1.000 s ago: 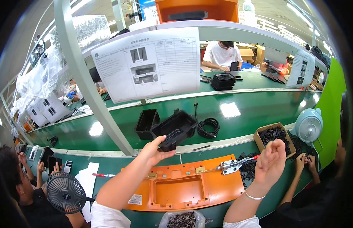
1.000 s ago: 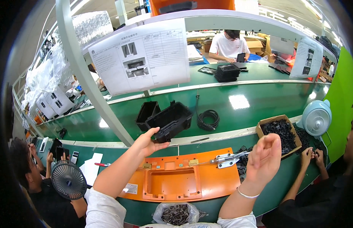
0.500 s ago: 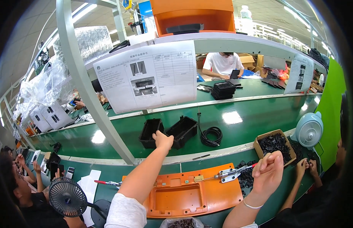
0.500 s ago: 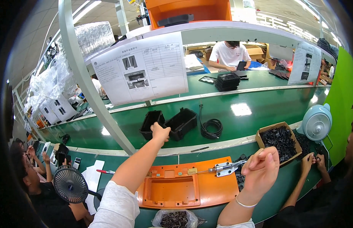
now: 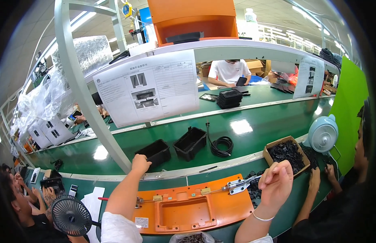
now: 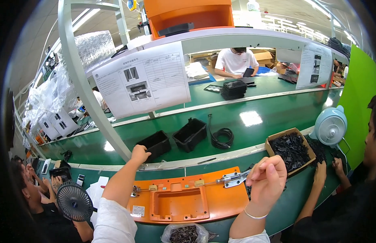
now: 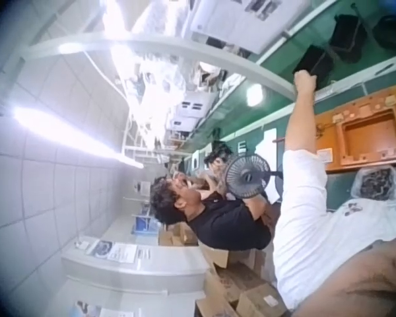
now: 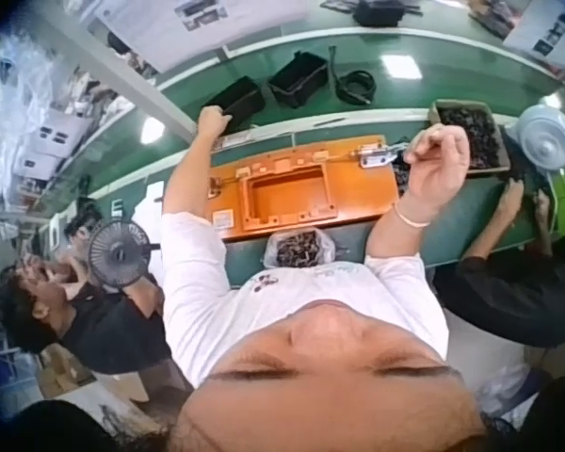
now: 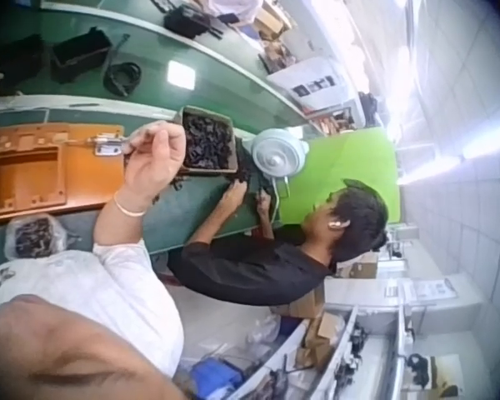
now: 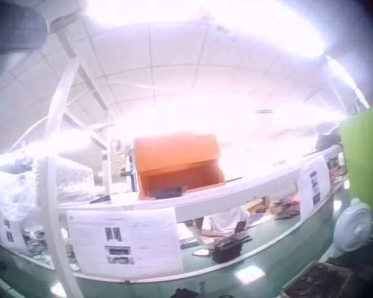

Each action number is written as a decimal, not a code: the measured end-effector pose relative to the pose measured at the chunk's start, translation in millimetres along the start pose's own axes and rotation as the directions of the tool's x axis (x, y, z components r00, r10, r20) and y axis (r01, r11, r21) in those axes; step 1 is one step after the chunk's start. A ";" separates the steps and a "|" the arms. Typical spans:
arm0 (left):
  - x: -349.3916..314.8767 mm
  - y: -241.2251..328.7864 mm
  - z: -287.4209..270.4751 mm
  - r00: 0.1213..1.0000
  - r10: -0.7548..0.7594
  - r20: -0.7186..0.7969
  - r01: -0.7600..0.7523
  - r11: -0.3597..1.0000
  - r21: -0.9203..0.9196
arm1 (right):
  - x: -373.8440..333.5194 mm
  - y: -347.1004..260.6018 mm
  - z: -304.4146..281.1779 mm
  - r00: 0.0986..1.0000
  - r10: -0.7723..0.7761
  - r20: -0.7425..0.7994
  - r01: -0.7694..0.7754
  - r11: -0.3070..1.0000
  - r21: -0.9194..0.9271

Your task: Manually assembling small components into a black plastic housing using a workbench jig.

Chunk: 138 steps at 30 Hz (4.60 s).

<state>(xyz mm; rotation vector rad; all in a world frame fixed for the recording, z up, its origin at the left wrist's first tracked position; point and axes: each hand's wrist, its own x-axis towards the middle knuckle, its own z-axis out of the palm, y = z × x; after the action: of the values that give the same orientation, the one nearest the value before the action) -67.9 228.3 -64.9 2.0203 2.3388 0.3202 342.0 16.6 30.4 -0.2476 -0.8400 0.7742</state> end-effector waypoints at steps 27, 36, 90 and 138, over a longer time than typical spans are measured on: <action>-267.7 32.1 -89.9 0.748 0.591 -0.302 -0.661 0.707 -0.254 | 2.0 3.4 0.6 1.000 -0.006 -0.015 0.005 0.998 -0.062; -268.3 40.0 -95.9 0.775 0.591 -0.221 -0.631 0.710 -0.313 | 8.1 -6.2 -12.8 0.993 -0.076 -0.086 0.065 0.991 -0.118; -260.1 67.8 -104.0 0.821 0.515 -0.247 -0.485 0.399 -0.778 | -40.9 11.6 -110.1 0.719 0.670 -0.184 -0.695 0.694 -0.189; -241.3 77.1 -54.2 0.827 0.517 0.221 0.510 -0.527 -0.680 | -53.0 81.4 43.7 0.478 0.814 0.328 -0.875 0.475 0.095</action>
<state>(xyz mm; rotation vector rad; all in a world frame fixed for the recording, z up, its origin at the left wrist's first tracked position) 35.8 -5.6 -24.2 0.5809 0.4170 1.0884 245.0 32.7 -10.8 -0.3580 -0.8074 1.9116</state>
